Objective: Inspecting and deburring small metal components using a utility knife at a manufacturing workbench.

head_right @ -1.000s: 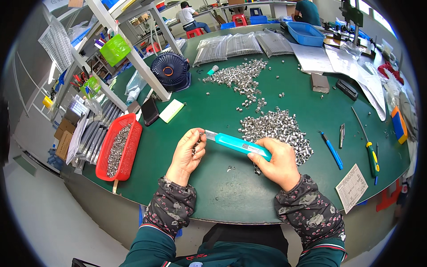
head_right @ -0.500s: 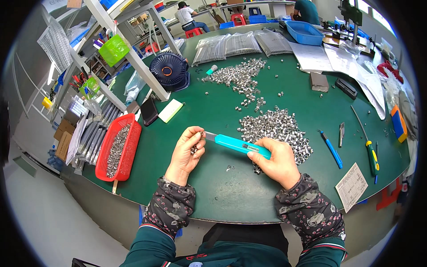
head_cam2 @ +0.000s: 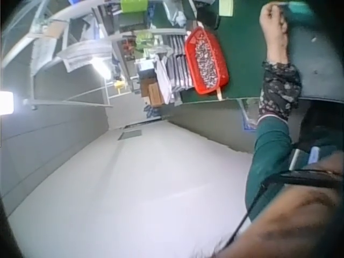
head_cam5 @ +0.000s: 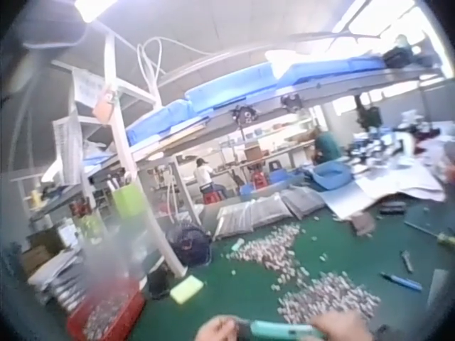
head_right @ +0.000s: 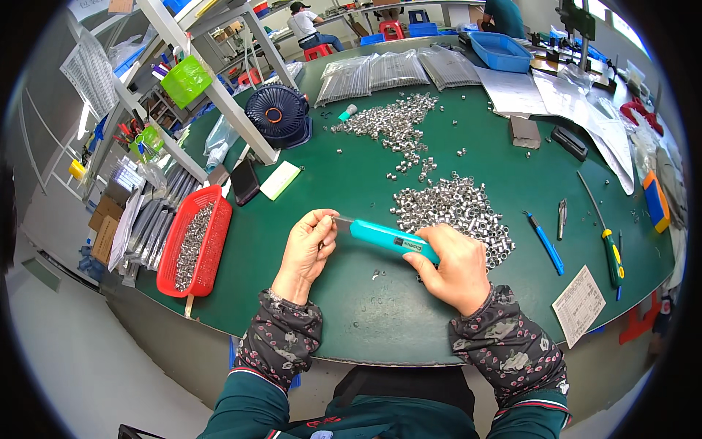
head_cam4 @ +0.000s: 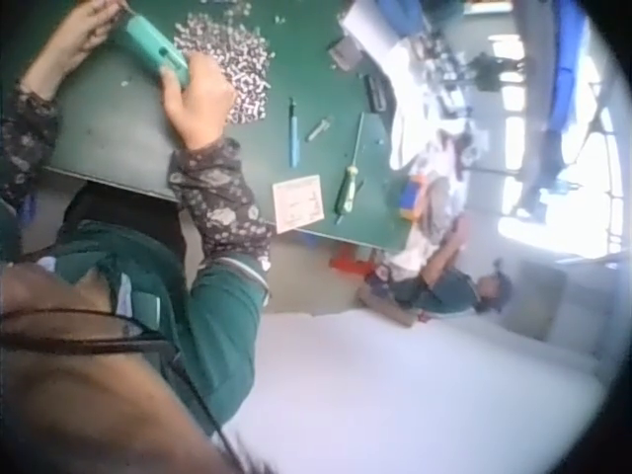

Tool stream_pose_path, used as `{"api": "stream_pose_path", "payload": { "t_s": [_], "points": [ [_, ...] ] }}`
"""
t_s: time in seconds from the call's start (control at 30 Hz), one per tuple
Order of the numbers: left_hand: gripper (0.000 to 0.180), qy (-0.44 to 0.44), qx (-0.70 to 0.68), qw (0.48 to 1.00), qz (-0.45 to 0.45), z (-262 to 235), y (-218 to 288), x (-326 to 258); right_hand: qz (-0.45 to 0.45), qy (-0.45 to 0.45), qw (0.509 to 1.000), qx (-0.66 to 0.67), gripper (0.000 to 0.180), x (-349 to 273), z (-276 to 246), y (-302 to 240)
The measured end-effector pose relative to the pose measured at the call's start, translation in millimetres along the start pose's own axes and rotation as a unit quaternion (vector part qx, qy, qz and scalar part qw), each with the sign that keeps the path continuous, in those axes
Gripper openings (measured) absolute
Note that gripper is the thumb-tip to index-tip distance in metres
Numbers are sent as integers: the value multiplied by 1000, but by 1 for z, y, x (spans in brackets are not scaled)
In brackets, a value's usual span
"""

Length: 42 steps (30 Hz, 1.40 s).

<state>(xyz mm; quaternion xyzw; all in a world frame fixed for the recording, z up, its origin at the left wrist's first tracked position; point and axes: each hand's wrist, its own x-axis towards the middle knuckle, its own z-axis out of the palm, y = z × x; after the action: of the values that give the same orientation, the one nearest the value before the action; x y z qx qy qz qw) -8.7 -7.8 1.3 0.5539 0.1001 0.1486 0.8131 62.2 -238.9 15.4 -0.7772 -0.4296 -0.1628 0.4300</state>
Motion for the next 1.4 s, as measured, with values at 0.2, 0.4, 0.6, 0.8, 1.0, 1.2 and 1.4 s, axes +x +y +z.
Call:
{"api": "stream_pose_path", "payload": {
  "t_s": [0.2,0.4,0.6,0.8,1.0,1.2,1.4],
  "points": [
    [13,-6,-99,994,-43,-6,-4,3,45,60,995,62,23,2,0,5],
    [12,-22,-139,989,-46,-4,1,1,55,30,996,65,22,2,0,6],
    [14,-23,-127,991,-36,-9,-3,2,103,-43,990,90,24,2,0,6],
    [18,-26,-113,993,-38,-3,-3,1,160,-89,970,158,26,1,-1,9],
    [19,-41,-56,997,-25,-2,-1,-1,236,-160,936,205,25,4,-3,10],
    [26,3,-65,996,-67,1,1,-4,53,28,994,87,23,1,4,6],
    [27,-3,-97,992,-83,1,1,-4,100,57,986,121,21,4,-6,6]
  ]
}}
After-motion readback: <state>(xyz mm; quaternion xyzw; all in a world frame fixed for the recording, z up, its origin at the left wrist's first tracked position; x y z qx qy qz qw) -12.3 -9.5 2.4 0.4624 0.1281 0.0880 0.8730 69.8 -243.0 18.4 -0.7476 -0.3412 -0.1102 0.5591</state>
